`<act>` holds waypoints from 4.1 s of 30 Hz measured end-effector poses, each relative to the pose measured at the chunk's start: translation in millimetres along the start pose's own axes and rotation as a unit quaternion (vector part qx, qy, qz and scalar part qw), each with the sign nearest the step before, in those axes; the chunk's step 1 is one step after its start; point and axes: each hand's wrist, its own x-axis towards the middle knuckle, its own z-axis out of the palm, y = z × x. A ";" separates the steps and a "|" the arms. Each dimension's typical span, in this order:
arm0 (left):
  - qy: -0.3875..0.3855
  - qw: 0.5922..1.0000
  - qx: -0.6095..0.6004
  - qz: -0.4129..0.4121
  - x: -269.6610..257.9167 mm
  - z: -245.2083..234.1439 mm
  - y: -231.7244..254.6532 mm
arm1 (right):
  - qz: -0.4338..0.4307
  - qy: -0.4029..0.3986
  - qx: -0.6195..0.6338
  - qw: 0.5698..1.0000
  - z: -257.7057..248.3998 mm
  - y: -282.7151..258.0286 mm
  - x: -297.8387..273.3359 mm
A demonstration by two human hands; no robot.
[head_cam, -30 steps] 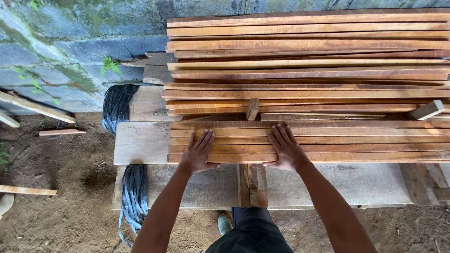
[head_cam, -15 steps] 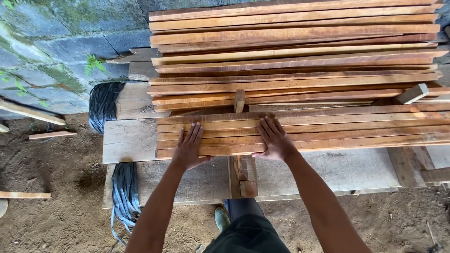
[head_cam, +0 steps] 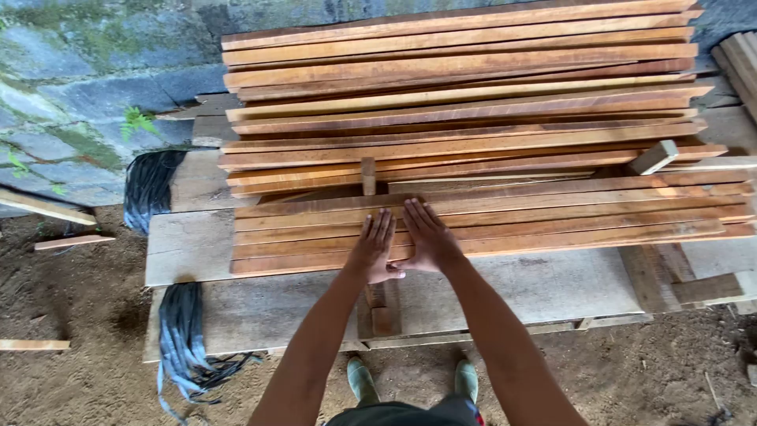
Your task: Organizing thin wooden planks into a stack and securing them with a plastic banding strap.
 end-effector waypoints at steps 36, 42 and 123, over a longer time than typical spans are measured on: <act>-0.201 0.947 -0.049 -0.245 28.6 -5.0 28.3 | 0.128 -0.197 -0.029 0.972 -92.7 298.6 -228.5; -0.197 0.948 -0.026 -0.249 29.7 2.8 30.1 | 0.111 -0.266 -0.033 0.957 -97.2 303.8 -223.6; -0.023 0.996 0.048 -0.066 43.8 -18.4 125.1 | 0.047 -0.183 -0.065 0.980 -82.2 314.7 -283.6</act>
